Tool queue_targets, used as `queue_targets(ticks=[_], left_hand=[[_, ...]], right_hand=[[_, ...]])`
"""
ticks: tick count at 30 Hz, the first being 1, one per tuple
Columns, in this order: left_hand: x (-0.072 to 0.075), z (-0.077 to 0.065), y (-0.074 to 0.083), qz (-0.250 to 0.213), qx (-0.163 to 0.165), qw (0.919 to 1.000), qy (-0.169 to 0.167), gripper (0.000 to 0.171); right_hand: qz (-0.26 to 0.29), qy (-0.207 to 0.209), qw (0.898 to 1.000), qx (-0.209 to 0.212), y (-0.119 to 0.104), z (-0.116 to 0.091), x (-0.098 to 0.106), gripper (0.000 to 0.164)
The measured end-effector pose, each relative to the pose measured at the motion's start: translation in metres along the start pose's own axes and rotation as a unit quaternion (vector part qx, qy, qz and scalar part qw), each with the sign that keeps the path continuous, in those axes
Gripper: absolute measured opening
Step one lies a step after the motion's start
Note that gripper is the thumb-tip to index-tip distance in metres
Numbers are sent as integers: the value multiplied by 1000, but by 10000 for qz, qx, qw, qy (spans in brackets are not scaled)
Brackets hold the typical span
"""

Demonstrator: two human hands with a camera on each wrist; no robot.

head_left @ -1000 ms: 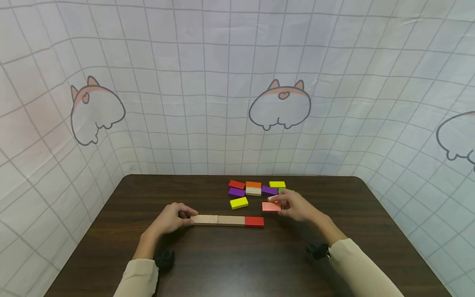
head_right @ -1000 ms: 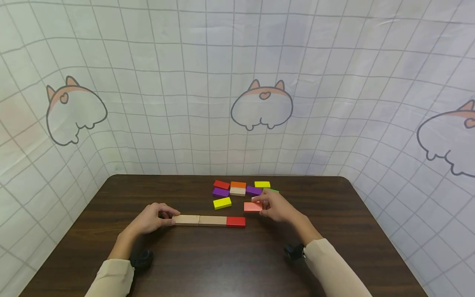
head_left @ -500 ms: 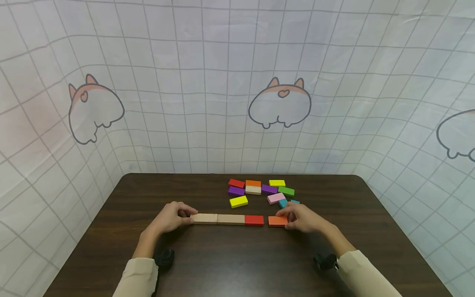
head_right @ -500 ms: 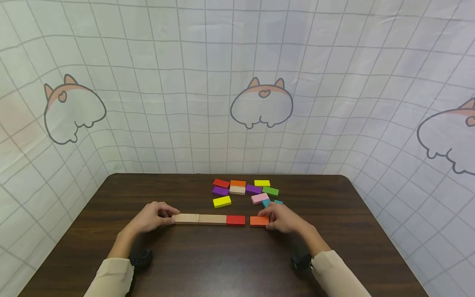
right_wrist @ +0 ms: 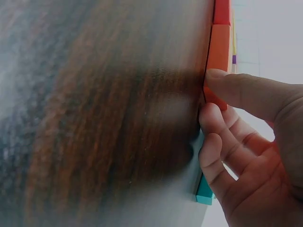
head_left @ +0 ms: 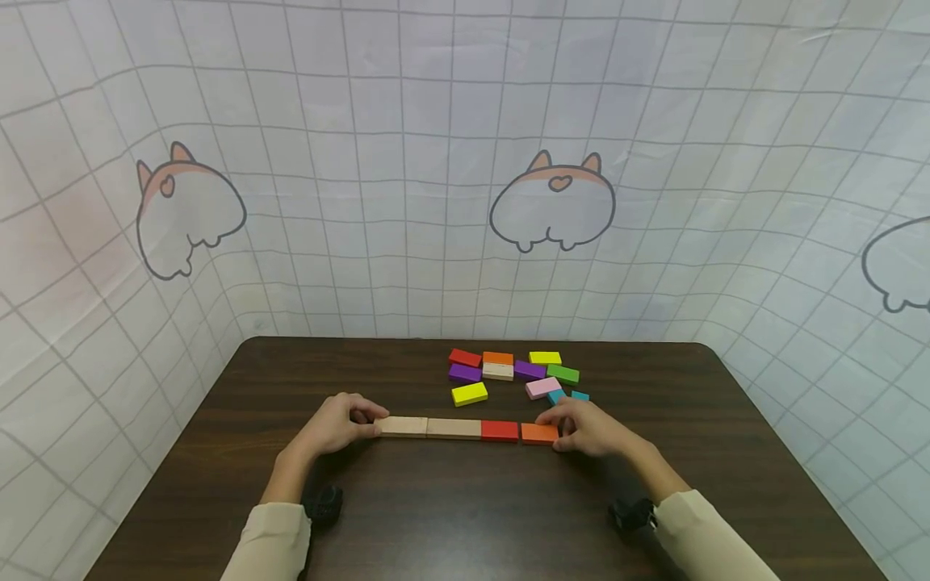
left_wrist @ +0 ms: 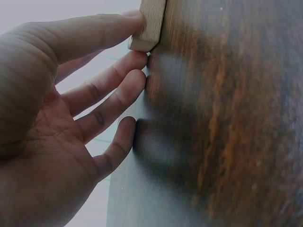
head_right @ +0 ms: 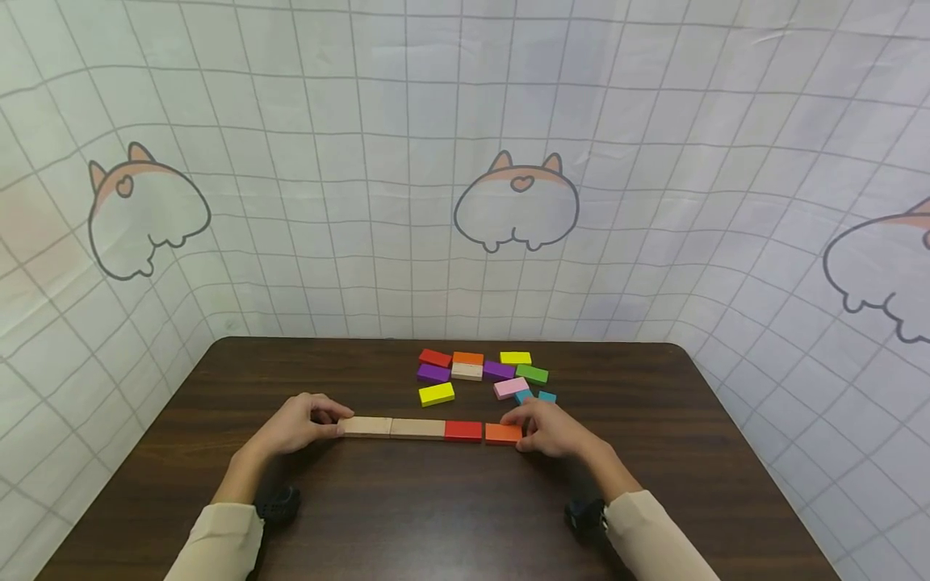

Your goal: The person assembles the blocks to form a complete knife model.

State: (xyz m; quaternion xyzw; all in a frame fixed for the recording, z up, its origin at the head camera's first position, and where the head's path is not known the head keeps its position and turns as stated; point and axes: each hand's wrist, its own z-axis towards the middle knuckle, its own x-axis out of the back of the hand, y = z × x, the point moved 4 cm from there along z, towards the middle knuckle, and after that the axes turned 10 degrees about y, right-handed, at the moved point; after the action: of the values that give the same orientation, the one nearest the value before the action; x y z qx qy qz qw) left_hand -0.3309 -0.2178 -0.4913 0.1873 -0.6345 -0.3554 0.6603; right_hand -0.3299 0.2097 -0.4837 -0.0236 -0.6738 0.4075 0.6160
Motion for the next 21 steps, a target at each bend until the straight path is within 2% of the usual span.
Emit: queue_targets(ticks=[12, 21], left_hand=[[0, 1, 3, -7, -32, 10000, 2, 21], [0, 1, 0, 41, 6, 10000, -9, 21]], right_hand=[[226, -79, 9994, -268, -2, 6, -2, 34], [180, -94, 9997, -107, -1, 13, -1, 35]])
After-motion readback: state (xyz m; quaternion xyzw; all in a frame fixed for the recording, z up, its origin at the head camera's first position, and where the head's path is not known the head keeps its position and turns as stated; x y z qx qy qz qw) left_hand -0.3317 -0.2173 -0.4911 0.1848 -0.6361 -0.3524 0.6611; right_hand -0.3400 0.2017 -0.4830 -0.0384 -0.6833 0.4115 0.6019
